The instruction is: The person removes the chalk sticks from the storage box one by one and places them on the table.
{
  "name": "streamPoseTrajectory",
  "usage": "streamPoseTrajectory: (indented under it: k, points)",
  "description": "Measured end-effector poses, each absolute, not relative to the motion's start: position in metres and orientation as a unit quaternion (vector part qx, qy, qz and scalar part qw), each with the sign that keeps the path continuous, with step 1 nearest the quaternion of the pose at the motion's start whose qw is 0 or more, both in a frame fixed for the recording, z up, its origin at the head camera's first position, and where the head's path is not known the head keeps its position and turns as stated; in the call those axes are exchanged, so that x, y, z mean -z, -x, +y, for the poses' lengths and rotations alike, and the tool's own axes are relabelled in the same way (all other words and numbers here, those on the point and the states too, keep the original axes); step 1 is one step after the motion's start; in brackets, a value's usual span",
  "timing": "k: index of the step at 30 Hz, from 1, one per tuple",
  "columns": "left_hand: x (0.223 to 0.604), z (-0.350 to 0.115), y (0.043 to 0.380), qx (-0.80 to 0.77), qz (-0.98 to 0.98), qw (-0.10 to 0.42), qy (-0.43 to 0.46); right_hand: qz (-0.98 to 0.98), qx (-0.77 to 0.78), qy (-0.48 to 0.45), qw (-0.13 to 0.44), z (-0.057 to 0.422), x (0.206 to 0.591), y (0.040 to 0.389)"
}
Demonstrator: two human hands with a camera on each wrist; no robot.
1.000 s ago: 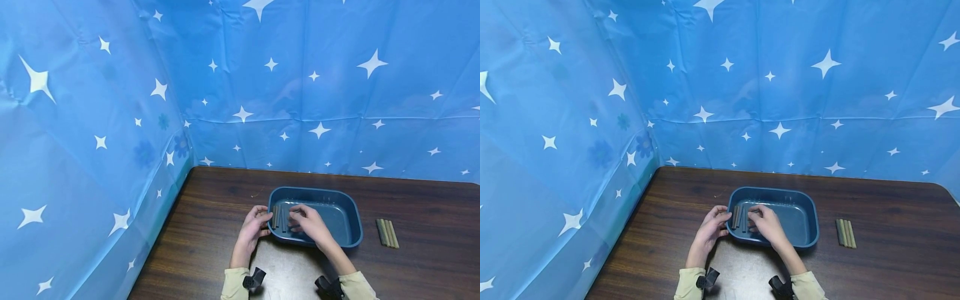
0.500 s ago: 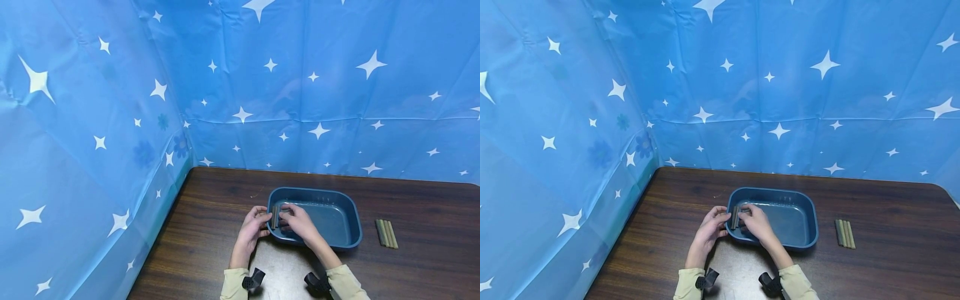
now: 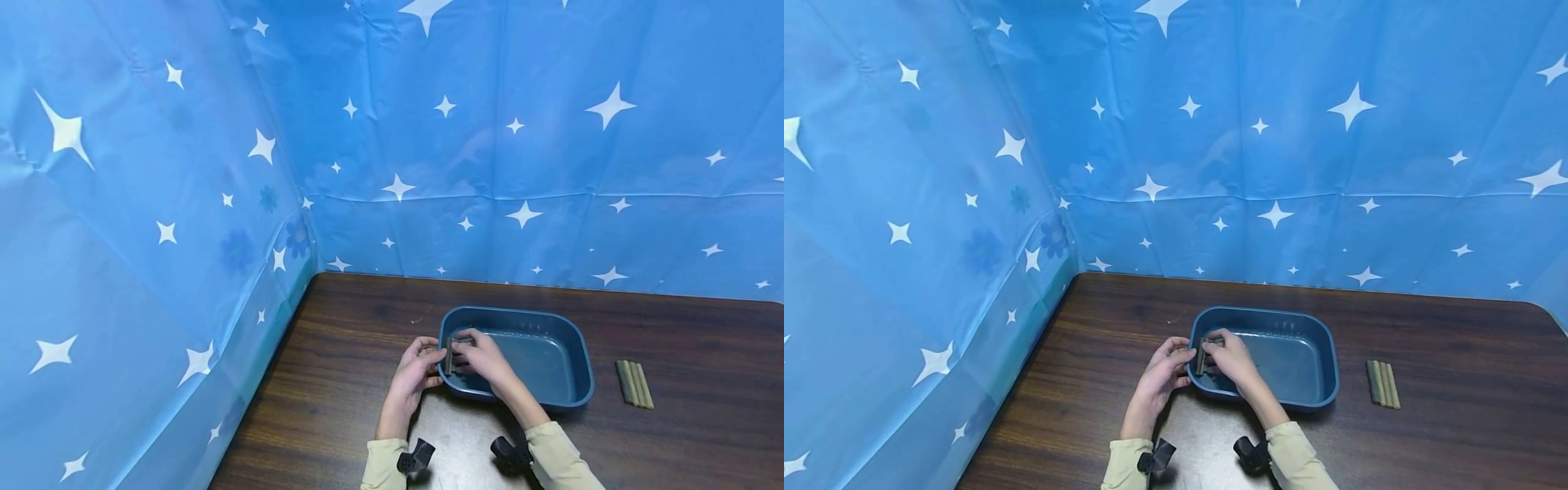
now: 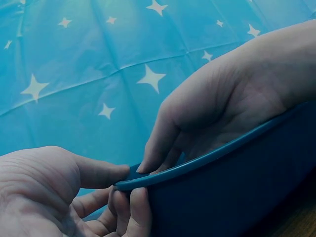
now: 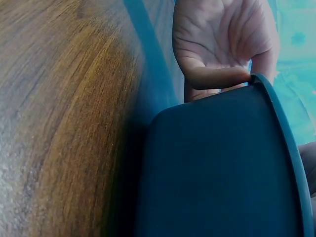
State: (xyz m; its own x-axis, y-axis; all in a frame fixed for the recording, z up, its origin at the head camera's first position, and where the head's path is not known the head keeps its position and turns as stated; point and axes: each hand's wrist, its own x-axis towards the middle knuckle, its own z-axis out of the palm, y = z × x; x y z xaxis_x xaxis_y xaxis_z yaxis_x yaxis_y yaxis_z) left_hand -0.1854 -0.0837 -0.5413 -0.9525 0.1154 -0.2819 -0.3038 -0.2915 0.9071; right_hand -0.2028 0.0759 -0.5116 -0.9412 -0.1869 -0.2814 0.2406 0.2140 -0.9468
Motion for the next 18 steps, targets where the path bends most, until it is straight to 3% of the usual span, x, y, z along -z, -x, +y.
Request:
streamPoseTrajectory:
  k: [18]
  points:
    - [0.5419, -0.0833, 0.1847, -0.796, 0.586, 0.128, 0.081, 0.731, 0.651, -0.046, 0.2, 0.0724, 0.5127, 0.2103]
